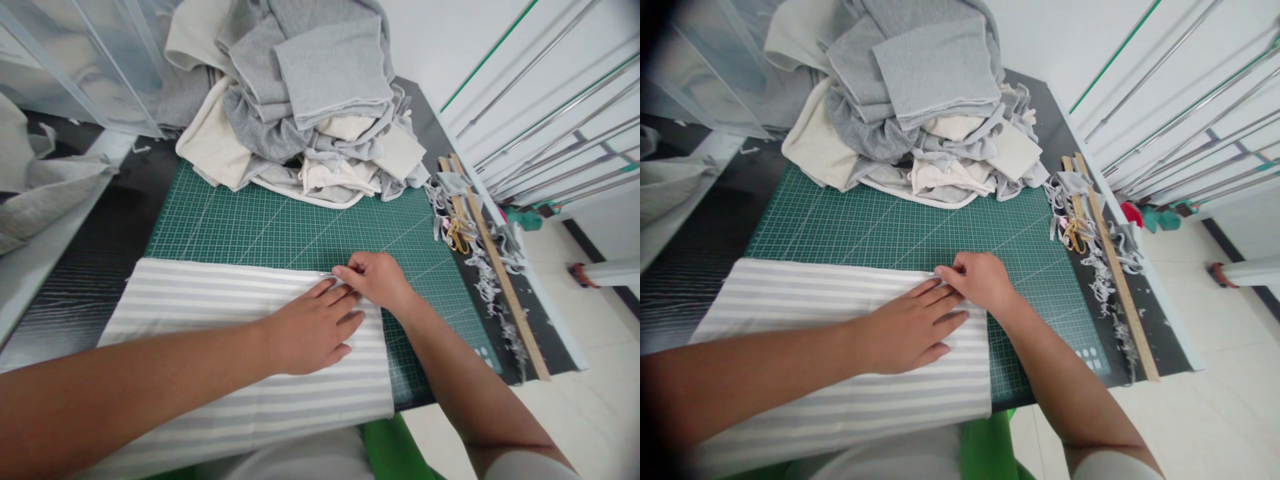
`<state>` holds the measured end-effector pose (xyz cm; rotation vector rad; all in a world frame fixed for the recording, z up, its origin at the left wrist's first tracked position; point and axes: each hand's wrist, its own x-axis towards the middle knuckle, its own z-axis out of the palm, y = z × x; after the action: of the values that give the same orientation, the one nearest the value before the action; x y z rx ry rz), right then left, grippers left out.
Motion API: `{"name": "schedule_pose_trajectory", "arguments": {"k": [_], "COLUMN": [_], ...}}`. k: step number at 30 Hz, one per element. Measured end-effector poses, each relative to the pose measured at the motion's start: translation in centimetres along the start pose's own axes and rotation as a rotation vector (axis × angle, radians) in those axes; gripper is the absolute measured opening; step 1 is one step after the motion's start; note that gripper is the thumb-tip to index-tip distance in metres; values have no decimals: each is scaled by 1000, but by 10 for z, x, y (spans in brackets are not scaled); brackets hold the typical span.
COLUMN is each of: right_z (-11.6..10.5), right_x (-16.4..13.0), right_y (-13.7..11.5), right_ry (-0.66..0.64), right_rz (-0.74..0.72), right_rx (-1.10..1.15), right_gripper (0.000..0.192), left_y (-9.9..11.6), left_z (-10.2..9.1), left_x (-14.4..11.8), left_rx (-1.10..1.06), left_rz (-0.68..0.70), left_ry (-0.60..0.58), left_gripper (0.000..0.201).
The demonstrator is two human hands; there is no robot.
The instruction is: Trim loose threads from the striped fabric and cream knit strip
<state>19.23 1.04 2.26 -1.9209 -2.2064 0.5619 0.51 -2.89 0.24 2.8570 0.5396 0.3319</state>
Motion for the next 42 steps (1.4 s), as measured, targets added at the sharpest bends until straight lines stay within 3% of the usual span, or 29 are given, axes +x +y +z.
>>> {"name": "schedule_pose_trajectory", "arguments": {"k": [37,42], "right_z": [3,3], "right_x": [0,1], "right_y": [-8,-5], "right_ry": [26,11], "right_rz": [-31,-33], "right_rx": [-7,7], "right_gripper": [42,44], "left_y": [1,12], "left_z": [0,-3], "left_x": [0,-3], "left_rx": [-2,82], "left_rz": [1,-96], "left_ry": [-12,-17], "left_gripper": [50,49]}}
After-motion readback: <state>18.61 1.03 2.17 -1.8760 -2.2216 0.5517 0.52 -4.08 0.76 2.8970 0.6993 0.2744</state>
